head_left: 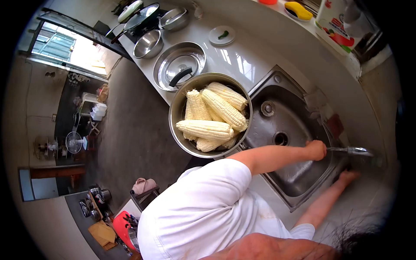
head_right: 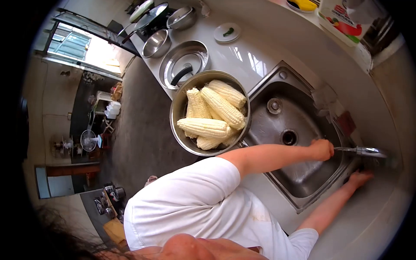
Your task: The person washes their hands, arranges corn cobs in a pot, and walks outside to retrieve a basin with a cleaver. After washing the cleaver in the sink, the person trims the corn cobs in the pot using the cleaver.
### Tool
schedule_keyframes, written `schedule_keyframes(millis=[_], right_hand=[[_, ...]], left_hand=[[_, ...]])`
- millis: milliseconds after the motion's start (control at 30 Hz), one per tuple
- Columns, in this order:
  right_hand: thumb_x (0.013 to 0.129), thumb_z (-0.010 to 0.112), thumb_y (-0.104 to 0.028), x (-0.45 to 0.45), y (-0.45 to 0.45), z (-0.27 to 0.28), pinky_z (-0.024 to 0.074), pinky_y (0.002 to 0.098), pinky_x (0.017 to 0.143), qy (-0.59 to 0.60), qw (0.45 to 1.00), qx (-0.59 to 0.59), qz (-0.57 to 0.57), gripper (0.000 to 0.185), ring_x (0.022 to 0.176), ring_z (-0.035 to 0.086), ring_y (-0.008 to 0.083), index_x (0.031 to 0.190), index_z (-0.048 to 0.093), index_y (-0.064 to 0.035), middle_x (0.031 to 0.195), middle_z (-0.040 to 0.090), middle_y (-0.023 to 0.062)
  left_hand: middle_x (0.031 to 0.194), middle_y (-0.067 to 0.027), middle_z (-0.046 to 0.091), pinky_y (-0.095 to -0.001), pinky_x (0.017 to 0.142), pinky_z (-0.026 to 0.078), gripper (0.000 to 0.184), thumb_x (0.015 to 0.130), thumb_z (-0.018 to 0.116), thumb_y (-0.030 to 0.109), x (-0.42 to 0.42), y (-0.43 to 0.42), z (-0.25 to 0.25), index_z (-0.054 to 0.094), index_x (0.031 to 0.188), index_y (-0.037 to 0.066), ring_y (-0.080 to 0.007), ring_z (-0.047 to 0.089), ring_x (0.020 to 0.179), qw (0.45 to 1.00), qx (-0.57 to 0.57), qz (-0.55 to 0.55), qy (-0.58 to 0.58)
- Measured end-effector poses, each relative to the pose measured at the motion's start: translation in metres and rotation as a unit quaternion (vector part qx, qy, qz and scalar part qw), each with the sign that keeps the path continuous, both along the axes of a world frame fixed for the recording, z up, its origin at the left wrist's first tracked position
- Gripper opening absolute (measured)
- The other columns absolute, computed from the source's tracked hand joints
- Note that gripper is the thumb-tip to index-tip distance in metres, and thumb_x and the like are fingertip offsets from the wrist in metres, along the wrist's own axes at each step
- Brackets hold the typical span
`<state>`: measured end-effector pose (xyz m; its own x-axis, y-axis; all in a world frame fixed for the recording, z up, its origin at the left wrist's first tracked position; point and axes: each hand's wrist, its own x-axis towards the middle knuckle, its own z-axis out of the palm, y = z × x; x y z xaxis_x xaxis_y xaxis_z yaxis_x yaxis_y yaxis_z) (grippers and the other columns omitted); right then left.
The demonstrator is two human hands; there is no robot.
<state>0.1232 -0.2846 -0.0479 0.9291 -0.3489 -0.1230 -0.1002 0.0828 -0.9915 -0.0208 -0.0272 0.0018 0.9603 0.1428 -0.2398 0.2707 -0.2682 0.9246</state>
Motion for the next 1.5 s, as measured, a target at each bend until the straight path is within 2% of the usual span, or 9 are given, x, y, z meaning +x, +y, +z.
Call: schedule_keyframes(millis=[167, 633, 933, 1000, 1067, 1133, 1267, 1333, 1500], right_hand=[[0.094, 0.029, -0.040, 0.008, 0.037, 0.021, 0.0298, 0.0365, 0.102, -0.015, 0.997, 0.031, -0.075, 0.054, 0.118, 0.043, 0.0238, 0.125, 0.043, 0.0017, 0.128, 0.046, 0.0126], [0.092, 0.029, -0.052, 0.038, 0.039, 0.012, 0.0350, 0.0397, 0.098, -0.019, 0.982, 0.189, -0.011, 0.060, 0.108, 0.049, 0.0264, 0.121, 0.050, -0.0044, 0.121, 0.052, 0.0117], [0.091, 0.027, -0.056, -0.012, 0.085, 0.054, 0.0326, 0.0419, 0.099, 0.003, 0.978, 0.207, -0.014, 0.060, 0.111, 0.048, 0.0251, 0.126, 0.046, -0.0116, 0.124, 0.050, 0.0080], [0.090, 0.031, -0.056, -0.065, 0.119, 0.084, 0.0350, 0.0403, 0.097, 0.048, 0.983, 0.149, -0.092, 0.061, 0.112, 0.048, 0.0251, 0.130, 0.041, -0.0119, 0.127, 0.047, 0.0057], [0.089, 0.045, -0.049, -0.060, 0.074, 0.005, 0.0406, 0.0336, 0.091, 0.063, 0.982, 0.159, -0.080, 0.052, 0.099, 0.054, 0.0239, 0.120, 0.050, -0.0074, 0.117, 0.053, 0.0087], [0.089, 0.048, -0.045, -0.089, 0.073, -0.010, 0.0360, 0.0355, 0.096, 0.177, 0.946, 0.249, 0.112, 0.053, 0.110, 0.049, 0.0235, 0.128, 0.044, -0.0101, 0.127, 0.047, 0.0082], [0.089, 0.047, -0.045, -0.119, 0.077, -0.042, 0.0248, 0.0444, 0.102, -0.035, 0.937, -0.178, 0.300, 0.055, 0.128, 0.031, 0.0244, 0.134, 0.037, -0.0133, 0.141, 0.032, 0.0010], [0.090, 0.048, -0.039, -0.141, 0.124, 0.012, 0.0274, 0.0450, 0.101, 0.110, 0.980, 0.039, 0.159, 0.052, 0.129, 0.032, 0.0240, 0.134, 0.037, -0.0130, 0.141, 0.032, -0.0007], [0.092, 0.047, -0.033, -0.177, 0.181, 0.066, 0.0296, 0.0442, 0.099, 0.076, 0.979, 0.063, 0.178, 0.049, 0.127, 0.035, 0.0213, 0.133, 0.037, -0.0083, 0.139, 0.035, 0.0007]], left_hand=[[0.086, -0.0075, 0.066, -0.0646, 0.092, 0.027, 0.018, 0.064, 0.056, 0.009, -0.012, 0.001, 0.012, 0.068, 0.075, 0.015, -0.0290, 0.063, 0.084, 0.977, 0.148, -0.120, 0.099], [0.095, -0.0124, 0.064, -0.0595, 0.092, 0.030, 0.027, 0.067, 0.057, 0.015, -0.016, 0.010, 0.019, 0.066, 0.091, 0.008, -0.0327, 0.060, 0.095, 0.980, 0.162, -0.083, 0.078], [0.119, -0.0183, 0.053, -0.0670, 0.094, 0.025, 0.045, 0.072, 0.054, 0.022, -0.044, 0.007, 0.050, 0.058, 0.114, 0.005, -0.0353, 0.047, 0.116, 0.842, 0.294, -0.453, -0.001], [0.135, -0.0164, 0.040, -0.0617, 0.099, 0.021, 0.052, 0.075, 0.052, 0.023, -0.072, 0.018, 0.069, 0.049, 0.127, 0.013, -0.0353, 0.030, 0.129, 0.855, 0.277, -0.429, -0.087], [0.139, -0.0151, 0.033, -0.0615, 0.100, 0.019, 0.054, 0.076, 0.052, 0.025, -0.080, 0.015, 0.059, 0.046, 0.129, 0.015, -0.0356, 0.022, 0.132, 0.844, 0.321, -0.401, -0.152], [0.144, -0.0138, 0.025, -0.0613, 0.101, 0.017, 0.056, 0.077, 0.052, 0.026, -0.074, 0.015, 0.056, 0.043, 0.132, 0.017, -0.0360, 0.013, 0.135, 0.826, 0.363, -0.374, -0.215], [0.126, -0.0138, 0.047, -0.0572, 0.098, 0.027, 0.046, 0.073, 0.057, 0.031, -0.044, 0.084, 0.123, 0.056, 0.115, 0.012, -0.0334, 0.035, 0.124, 0.825, 0.395, -0.280, -0.291], [0.109, -0.0137, 0.057, -0.0493, 0.092, 0.038, 0.040, 0.070, 0.060, 0.029, -0.031, 0.131, 0.143, 0.061, 0.104, 0.009, -0.0319, 0.049, 0.110, 0.871, 0.351, -0.258, -0.227], [0.110, -0.0121, 0.057, -0.0389, 0.091, 0.042, 0.036, 0.074, 0.063, 0.022, -0.106, 0.308, 0.170, 0.060, 0.107, 0.007, -0.0304, 0.051, 0.106, 0.911, 0.272, -0.081, -0.300]])
